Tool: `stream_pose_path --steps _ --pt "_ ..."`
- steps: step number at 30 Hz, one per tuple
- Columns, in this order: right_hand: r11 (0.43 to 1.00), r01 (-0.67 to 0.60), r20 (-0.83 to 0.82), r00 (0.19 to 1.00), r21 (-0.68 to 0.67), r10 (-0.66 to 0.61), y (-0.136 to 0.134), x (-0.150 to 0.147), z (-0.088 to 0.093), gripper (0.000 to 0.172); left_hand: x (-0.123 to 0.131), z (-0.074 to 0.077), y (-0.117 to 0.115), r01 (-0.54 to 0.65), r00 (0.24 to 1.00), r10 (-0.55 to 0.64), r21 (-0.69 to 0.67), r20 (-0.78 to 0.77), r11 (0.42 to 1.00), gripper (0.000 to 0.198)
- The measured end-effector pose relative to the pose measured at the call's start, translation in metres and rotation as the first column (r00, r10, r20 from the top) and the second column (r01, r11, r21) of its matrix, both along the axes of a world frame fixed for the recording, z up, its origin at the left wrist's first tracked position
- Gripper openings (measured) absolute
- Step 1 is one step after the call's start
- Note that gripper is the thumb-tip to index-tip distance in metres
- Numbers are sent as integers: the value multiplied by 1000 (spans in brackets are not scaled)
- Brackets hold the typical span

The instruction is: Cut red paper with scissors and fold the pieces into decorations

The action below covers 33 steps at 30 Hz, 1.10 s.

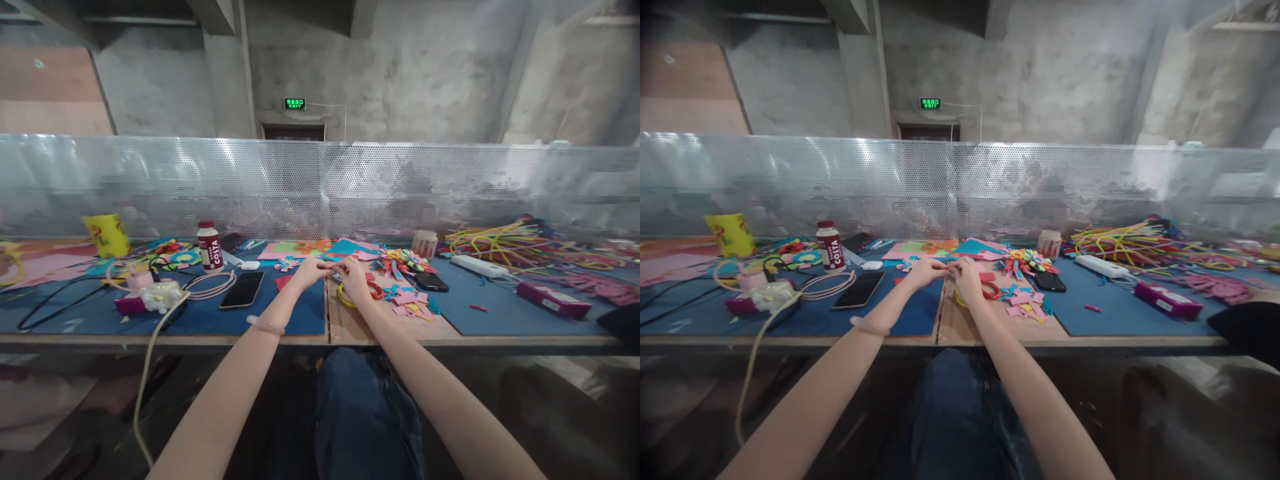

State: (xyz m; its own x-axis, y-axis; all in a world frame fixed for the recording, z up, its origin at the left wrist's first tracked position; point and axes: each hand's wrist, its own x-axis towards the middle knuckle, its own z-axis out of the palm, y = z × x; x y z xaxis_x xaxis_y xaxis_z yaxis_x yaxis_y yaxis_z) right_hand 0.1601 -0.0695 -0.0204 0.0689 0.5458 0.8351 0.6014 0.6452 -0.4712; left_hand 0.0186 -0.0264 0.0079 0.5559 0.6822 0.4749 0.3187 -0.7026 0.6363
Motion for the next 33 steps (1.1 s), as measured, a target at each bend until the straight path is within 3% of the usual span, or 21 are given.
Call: stream_pose_path --steps 4,10,17,22,26,33 --pt "1000 -5 28 1000 -1 5 1 -1 -1 11 1 -2 2 -20 1000 21 18 -11 1000 29" --pt "1000 25 31 999 16 -25 -2 -1 2 19 3 -4 3 10 1000 -10 -10 -9 1000 30" --pt "993 45 -204 977 -112 -67 7 6 -2 27 -1 1 -4 12 995 2 -130 103 991 31" --pt "973 -53 -189 982 -226 9 6 3 -1 22 -1 1 -5 79 973 -22 -241 231 967 33" --pt "967 -104 -198 978 -232 58 5 2 -1 23 0 -1 -4 116 961 -34 -290 273 950 34" --pt "967 -70 -159 987 -243 32 6 2 -3 24 1 -3 0 170 953 -69 -332 295 928 28"
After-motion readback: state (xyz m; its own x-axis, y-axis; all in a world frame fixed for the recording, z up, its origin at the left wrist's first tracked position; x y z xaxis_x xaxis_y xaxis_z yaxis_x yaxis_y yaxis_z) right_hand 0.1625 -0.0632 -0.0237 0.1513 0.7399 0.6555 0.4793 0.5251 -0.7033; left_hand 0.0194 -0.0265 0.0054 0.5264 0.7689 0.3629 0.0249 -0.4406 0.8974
